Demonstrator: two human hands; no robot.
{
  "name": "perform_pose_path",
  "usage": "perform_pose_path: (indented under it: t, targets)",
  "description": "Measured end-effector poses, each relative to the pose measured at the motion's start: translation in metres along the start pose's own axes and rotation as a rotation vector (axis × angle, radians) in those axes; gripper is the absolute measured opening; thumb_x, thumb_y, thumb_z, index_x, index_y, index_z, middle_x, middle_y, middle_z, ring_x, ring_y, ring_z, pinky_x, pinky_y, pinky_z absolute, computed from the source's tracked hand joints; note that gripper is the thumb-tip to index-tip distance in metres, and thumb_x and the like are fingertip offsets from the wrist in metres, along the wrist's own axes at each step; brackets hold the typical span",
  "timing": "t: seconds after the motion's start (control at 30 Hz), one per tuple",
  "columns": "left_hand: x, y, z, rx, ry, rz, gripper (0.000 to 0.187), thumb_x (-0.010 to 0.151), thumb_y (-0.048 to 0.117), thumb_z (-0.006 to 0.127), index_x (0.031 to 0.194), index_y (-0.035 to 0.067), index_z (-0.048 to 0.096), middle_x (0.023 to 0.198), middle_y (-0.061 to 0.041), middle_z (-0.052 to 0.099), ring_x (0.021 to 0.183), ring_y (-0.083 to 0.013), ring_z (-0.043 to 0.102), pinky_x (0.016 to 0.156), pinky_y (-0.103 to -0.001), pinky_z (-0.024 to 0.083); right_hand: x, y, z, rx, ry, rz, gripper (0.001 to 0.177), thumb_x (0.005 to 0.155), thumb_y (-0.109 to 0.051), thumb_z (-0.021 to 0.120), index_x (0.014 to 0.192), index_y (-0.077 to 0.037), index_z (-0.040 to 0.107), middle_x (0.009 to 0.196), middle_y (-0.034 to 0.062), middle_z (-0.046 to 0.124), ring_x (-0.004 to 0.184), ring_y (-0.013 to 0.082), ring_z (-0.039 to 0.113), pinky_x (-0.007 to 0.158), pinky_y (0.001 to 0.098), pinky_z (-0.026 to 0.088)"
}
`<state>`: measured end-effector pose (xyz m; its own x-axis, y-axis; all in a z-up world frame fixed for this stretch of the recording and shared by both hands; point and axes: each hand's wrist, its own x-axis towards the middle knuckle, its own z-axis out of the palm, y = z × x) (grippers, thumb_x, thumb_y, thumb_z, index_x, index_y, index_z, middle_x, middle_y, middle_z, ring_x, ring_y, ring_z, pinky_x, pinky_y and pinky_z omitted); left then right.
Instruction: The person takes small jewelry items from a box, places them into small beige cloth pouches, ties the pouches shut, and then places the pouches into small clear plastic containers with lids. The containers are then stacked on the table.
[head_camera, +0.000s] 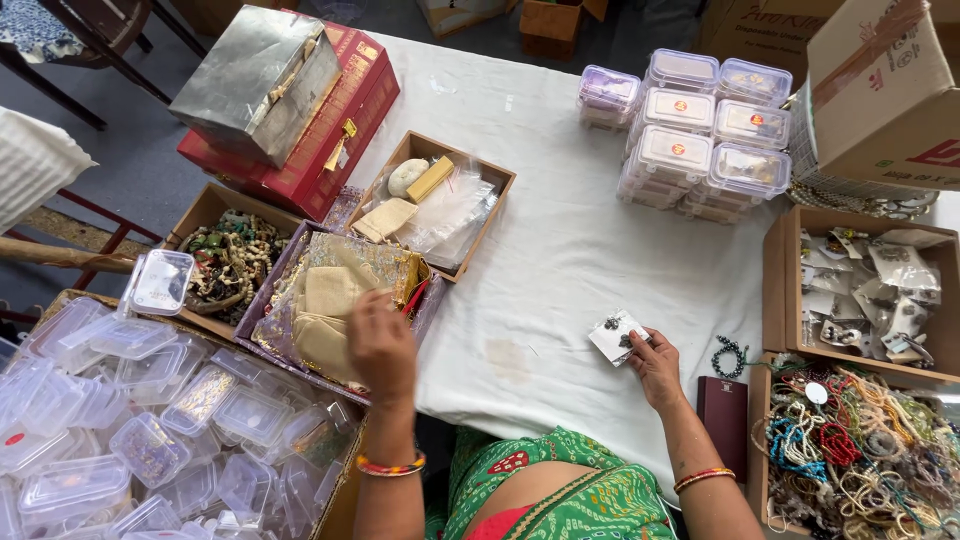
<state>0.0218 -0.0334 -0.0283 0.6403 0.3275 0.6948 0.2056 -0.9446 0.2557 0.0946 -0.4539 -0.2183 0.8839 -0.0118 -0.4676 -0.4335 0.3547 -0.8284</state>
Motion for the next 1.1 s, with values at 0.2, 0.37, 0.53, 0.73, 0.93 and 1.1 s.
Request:
perform_pose_path:
  t: [0.2, 0.37, 0.53, 0.73, 0.93, 1.1]
  targets:
    - [-0.045, 0.124, 0.118, -0.287, -0.348, 0.526, 0.05, 0.091, 0.002, 0.071, 0.14, 0.002, 0.061, 0.136, -0.011, 0.062, 0.118, -0.0272, 0.06, 0.098, -0.043, 0.051, 0.002, -0.001, 0.001, -0.032, -0.018, -0.016, 0.034, 0.097, -0.018, 0.069, 0.124, 0.001, 0.062, 0.103, 0.0077, 0.07, 0.088, 0.0143, 0.068, 0.076, 0.0308, 0.058]
    - [-0.088, 0.161, 0.173, -0.495, -0.786, 0.59, 0.082, 0.073, 0.008, 0.081, 0.149, 0.01, 0.049, 0.151, -0.018, 0.044, 0.131, -0.0337, 0.047, 0.105, -0.043, 0.045, 0.015, 0.016, -0.014, -0.02, -0.023, -0.03, 0.034, 0.096, -0.017, 0.071, 0.124, 0.001, 0.063, 0.102, 0.0067, 0.069, 0.088, 0.014, 0.067, 0.076, 0.0298, 0.057]
    - [-0.088, 0.132, 0.18, -0.538, -0.793, 0.553, 0.082, 0.071, 0.02, 0.087, 0.144, 0.014, 0.05, 0.147, -0.013, 0.046, 0.134, -0.0332, 0.046, 0.11, -0.048, 0.038, -0.003, -0.001, -0.004, -0.033, -0.041, 0.018, 0.033, 0.096, -0.019, 0.07, 0.122, 0.0, 0.063, 0.104, 0.0061, 0.071, 0.09, 0.012, 0.068, 0.078, 0.0284, 0.057]
    - [-0.087, 0.101, 0.191, -0.616, -0.685, 0.345, 0.027, 0.086, 0.016, 0.078, 0.111, 0.012, 0.068, 0.117, -0.005, 0.069, 0.11, -0.0245, 0.065, 0.098, -0.041, 0.05, -0.007, -0.012, 0.013, -0.031, -0.009, 0.017, 0.033, 0.096, -0.022, 0.07, 0.121, -0.001, 0.065, 0.101, 0.0047, 0.072, 0.087, 0.0114, 0.067, 0.077, 0.0279, 0.057]
    - [-0.1, 0.112, 0.193, -0.745, -0.555, 0.282, 0.008, 0.093, 0.01, 0.073, 0.1, 0.009, 0.069, 0.099, -0.004, 0.072, 0.093, -0.0252, 0.069, 0.082, -0.036, 0.056, -0.001, -0.01, 0.039, -0.119, -0.052, 0.112, 0.026, 0.095, -0.023, 0.071, 0.114, -0.005, 0.07, 0.084, -0.0008, 0.067, 0.068, 0.007, 0.056, 0.061, 0.0244, 0.045]
    - [-0.106, 0.111, 0.193, -0.688, -0.409, 0.453, 0.016, 0.088, 0.006, 0.071, 0.104, 0.01, 0.071, 0.103, -0.002, 0.071, 0.097, -0.0218, 0.068, 0.089, -0.038, 0.053, 0.007, -0.009, 0.052, -0.385, -0.206, 0.099, 0.029, 0.094, -0.022, 0.07, 0.117, -0.004, 0.072, 0.086, -0.0028, 0.068, 0.071, 0.0051, 0.055, 0.061, 0.022, 0.041]
